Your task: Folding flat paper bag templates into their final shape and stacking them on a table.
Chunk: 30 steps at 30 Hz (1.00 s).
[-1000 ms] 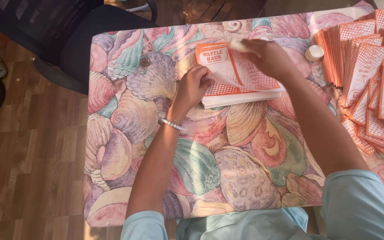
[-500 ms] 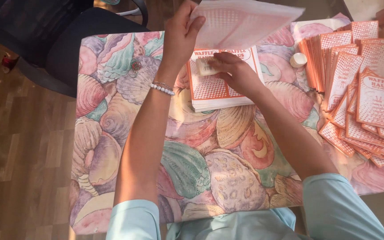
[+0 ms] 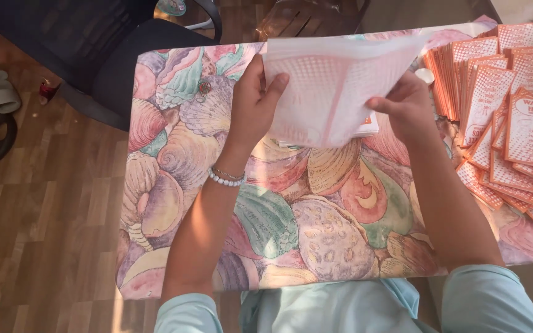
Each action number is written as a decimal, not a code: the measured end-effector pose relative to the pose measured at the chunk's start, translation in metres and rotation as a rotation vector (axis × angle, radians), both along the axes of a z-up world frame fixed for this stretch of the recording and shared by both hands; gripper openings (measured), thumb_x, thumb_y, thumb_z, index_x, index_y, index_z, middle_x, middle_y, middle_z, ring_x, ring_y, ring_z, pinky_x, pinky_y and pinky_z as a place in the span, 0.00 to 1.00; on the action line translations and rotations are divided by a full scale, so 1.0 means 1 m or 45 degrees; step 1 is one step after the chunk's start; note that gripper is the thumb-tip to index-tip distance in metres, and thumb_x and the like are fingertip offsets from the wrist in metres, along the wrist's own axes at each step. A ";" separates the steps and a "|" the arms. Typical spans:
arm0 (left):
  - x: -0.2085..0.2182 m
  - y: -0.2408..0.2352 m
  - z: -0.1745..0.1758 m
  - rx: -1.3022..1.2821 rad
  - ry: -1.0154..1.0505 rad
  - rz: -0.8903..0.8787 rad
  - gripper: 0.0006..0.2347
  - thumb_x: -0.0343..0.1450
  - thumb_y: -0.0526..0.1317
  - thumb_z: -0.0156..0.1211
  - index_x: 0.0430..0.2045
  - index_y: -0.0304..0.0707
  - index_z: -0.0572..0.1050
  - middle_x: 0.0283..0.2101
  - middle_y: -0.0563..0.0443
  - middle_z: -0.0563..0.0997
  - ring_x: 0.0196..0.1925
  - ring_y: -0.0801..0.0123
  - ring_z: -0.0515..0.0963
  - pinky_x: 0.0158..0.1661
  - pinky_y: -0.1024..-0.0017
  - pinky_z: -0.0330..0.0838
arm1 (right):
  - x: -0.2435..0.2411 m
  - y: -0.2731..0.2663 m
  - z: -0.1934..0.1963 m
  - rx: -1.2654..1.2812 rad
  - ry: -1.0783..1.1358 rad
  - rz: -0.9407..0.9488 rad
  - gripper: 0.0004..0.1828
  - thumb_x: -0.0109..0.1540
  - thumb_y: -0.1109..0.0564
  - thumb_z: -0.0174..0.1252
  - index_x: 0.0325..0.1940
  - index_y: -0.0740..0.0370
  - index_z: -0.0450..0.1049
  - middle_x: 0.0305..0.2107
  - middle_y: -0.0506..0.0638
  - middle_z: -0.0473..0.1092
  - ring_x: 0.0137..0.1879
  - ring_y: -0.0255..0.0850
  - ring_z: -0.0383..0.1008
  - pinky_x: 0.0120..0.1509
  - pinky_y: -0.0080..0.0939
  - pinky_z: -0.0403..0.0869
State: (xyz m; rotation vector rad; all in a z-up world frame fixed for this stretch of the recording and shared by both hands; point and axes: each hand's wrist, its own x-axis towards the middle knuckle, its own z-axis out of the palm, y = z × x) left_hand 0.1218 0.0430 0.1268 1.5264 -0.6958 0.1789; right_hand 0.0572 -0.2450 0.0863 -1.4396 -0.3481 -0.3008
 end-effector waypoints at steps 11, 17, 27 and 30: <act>-0.049 0.004 -0.081 -0.125 0.248 0.204 0.07 0.77 0.43 0.56 0.36 0.40 0.70 0.31 0.51 0.79 0.35 0.77 0.75 0.39 0.73 0.74 | -0.050 0.015 -0.062 -0.026 0.316 -0.429 0.25 0.53 0.69 0.74 0.52 0.72 0.74 0.40 0.60 0.76 0.49 0.44 0.79 0.56 0.47 0.80; -0.059 0.006 -0.091 -0.127 0.257 0.163 0.06 0.79 0.43 0.53 0.38 0.40 0.71 0.32 0.54 0.78 0.39 0.79 0.73 0.46 0.72 0.71 | -0.060 0.028 -0.042 -0.046 0.397 -0.528 0.22 0.53 0.65 0.76 0.46 0.69 0.74 0.36 0.53 0.77 0.44 0.37 0.79 0.51 0.37 0.81; -0.081 -0.009 -0.081 -0.086 0.177 0.273 0.09 0.81 0.42 0.43 0.44 0.36 0.70 0.39 0.45 0.78 0.45 0.67 0.76 0.54 0.58 0.69 | -0.060 0.030 -0.048 0.000 0.288 -0.547 0.24 0.54 0.67 0.75 0.50 0.68 0.73 0.39 0.53 0.76 0.46 0.37 0.78 0.54 0.39 0.81; -0.074 -0.009 -0.106 -0.106 0.174 0.310 0.09 0.81 0.42 0.43 0.45 0.36 0.70 0.40 0.45 0.78 0.46 0.68 0.76 0.53 0.58 0.69 | -0.062 0.038 -0.038 -0.009 0.242 -0.548 0.23 0.56 0.67 0.73 0.51 0.68 0.72 0.40 0.54 0.76 0.47 0.38 0.77 0.55 0.40 0.81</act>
